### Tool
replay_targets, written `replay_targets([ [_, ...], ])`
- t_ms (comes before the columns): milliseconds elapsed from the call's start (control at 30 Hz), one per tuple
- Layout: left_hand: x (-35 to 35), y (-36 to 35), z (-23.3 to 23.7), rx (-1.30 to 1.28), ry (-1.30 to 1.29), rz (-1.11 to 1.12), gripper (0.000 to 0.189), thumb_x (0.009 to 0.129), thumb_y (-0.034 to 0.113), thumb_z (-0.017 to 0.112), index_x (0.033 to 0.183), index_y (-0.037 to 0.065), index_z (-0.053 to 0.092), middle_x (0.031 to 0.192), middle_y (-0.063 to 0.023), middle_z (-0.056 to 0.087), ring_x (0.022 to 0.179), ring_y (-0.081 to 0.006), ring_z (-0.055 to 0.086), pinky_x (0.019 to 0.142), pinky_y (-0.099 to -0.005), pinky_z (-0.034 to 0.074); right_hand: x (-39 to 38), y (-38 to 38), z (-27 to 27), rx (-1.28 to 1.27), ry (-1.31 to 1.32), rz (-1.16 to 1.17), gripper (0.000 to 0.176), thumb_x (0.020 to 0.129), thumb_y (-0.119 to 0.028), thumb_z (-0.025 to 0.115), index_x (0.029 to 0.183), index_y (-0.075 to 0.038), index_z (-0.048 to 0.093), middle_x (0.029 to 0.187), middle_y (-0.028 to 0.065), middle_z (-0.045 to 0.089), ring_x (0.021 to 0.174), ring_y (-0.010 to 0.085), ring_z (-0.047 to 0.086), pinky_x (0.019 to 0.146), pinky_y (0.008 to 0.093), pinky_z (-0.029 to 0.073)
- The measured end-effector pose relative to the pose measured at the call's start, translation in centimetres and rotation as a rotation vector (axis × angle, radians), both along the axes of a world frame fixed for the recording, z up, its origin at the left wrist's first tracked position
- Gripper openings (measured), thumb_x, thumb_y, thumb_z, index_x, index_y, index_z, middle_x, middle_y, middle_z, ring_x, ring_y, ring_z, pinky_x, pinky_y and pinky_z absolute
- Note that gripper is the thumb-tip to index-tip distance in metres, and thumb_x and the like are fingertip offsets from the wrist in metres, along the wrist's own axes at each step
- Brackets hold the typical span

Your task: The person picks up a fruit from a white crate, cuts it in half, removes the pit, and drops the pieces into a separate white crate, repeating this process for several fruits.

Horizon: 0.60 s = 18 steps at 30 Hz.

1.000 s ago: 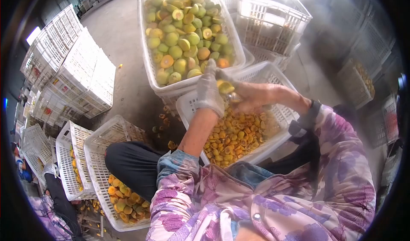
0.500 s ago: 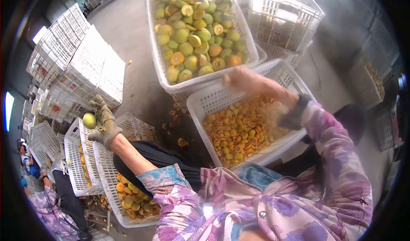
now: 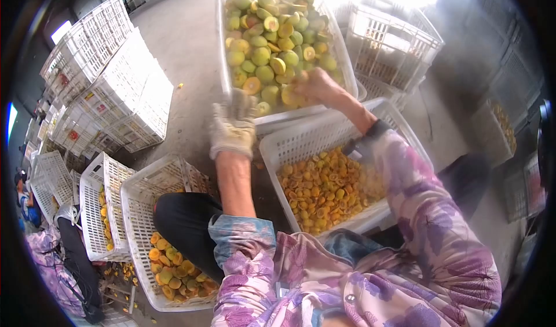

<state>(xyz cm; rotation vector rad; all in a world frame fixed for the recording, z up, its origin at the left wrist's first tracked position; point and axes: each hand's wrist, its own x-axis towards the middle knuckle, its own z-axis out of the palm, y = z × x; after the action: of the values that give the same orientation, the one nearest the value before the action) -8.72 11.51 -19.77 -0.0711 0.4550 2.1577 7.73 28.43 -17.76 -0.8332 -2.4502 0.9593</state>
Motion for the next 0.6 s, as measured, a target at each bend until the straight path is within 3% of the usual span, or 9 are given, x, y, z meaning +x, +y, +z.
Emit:
replay_targets([
  [33,1.5,0.5,-0.1,-0.08,0.102,-0.06,0.045,0.1,0.04,0.036,0.129,0.009,0.049,0.122,-0.0154,0.057,0.113,-0.0302,0.056,0.094,-0.0491,0.051,0.7,-0.7,0.7,-0.328,0.104,-0.127,0.027,0.079,-0.023,0.068,0.096,-0.001,0.066,0.06,0.0066,0.059,0.046,0.0121,0.053,0.037,0.0283,0.039],
  [100,4.3,1.5,-0.2,-0.085,0.154,-0.129,0.046,0.101,0.041,0.034,0.128,0.008,0.049,0.122,-0.0157,0.056,0.114,-0.0292,0.055,0.094,-0.0482,0.051,1.6,-1.5,0.8,-0.406,0.33,0.042,0.031,0.083,-0.023,0.065,0.104,0.0,0.065,0.057,0.0015,0.056,0.038,0.0057,0.043,0.031,0.0218,0.032],
  [167,6.1,2.3,0.1,-0.091,0.205,-0.196,0.047,0.101,0.041,0.032,0.128,0.006,0.049,0.121,-0.0161,0.055,0.114,-0.0283,0.054,0.093,-0.0474,0.051,1.8,-4.9,3.2,-0.479,0.238,-0.184,0.032,0.085,-0.02,0.063,0.11,0.0,0.063,0.059,0.0019,0.057,0.037,0.007,0.041,0.031,0.0213,0.034],
  [200,6.6,2.9,0.2,0.001,0.124,-0.222,0.047,0.102,0.041,0.031,0.127,0.005,0.049,0.122,-0.016,0.054,0.114,-0.0278,0.053,0.094,-0.0462,0.05,2.4,-5.0,3.4,-0.525,0.336,0.215,0.026,0.086,-0.017,0.061,0.105,0.001,0.062,0.062,0.0033,0.058,0.041,0.0067,0.044,0.032,0.0213,0.034],
  [233,6.9,3.1,0.2,0.091,0.043,-0.249,0.047,0.102,0.04,0.029,0.126,0.004,0.049,0.122,-0.016,0.053,0.115,-0.0274,0.052,0.094,-0.045,0.05,2.3,-5.5,3.2,-0.53,0.338,0.213,0.026,0.086,-0.017,0.061,0.105,0.001,0.062,0.062,0.0033,0.058,0.041,0.0067,0.044,0.032,0.0213,0.034],
  [300,7.0,3.2,0.2,0.076,0.051,-0.225,0.044,0.102,0.038,0.033,0.123,0.003,0.05,0.121,-0.016,0.053,0.11,-0.0272,0.055,0.092,-0.0434,0.051,1.8,-6.9,2.8,-0.178,0.585,-0.089,0.021,0.087,-0.016,0.059,0.095,0.003,0.06,0.066,0.0051,0.06,0.045,0.0074,0.051,0.031,0.022,0.035],
  [333,7.1,3.3,0.5,0.113,-0.033,-0.199,0.043,0.102,0.038,0.035,0.123,0.003,0.05,0.121,-0.016,0.053,0.108,-0.0273,0.056,0.09,-0.0427,0.052,1.4,-6.1,1.6,0.475,0.515,-0.233,0.018,0.085,-0.009,0.06,0.096,0.006,0.056,0.067,0.0079,0.062,0.052,0.0115,0.058,0.035,0.0245,0.04],
  [433,7.6,3.2,1.5,0.121,-0.054,-0.108,0.042,0.101,0.038,0.038,0.123,0.004,0.049,0.121,-0.016,0.053,0.105,-0.0275,0.057,0.086,-0.0414,0.053,2.1,-9.5,0.1,0.24,0.344,-0.371,0.023,0.082,-0.002,0.062,0.102,0.003,0.053,0.069,0.0124,0.063,0.061,0.0191,0.065,0.045,0.0306,0.046],
  [600,9.0,2.1,2.6,0.041,0.196,-0.079,0.045,0.099,0.041,0.042,0.122,0.002,0.047,0.118,-0.0155,0.056,0.105,-0.0266,0.057,0.085,-0.0391,0.053,2.0,-12.2,-0.9,0.452,0.236,-0.354,0.027,0.077,-0.002,0.063,0.098,0.001,0.046,0.068,0.0206,0.059,0.064,0.0376,0.061,0.055,0.0449,0.045],
])
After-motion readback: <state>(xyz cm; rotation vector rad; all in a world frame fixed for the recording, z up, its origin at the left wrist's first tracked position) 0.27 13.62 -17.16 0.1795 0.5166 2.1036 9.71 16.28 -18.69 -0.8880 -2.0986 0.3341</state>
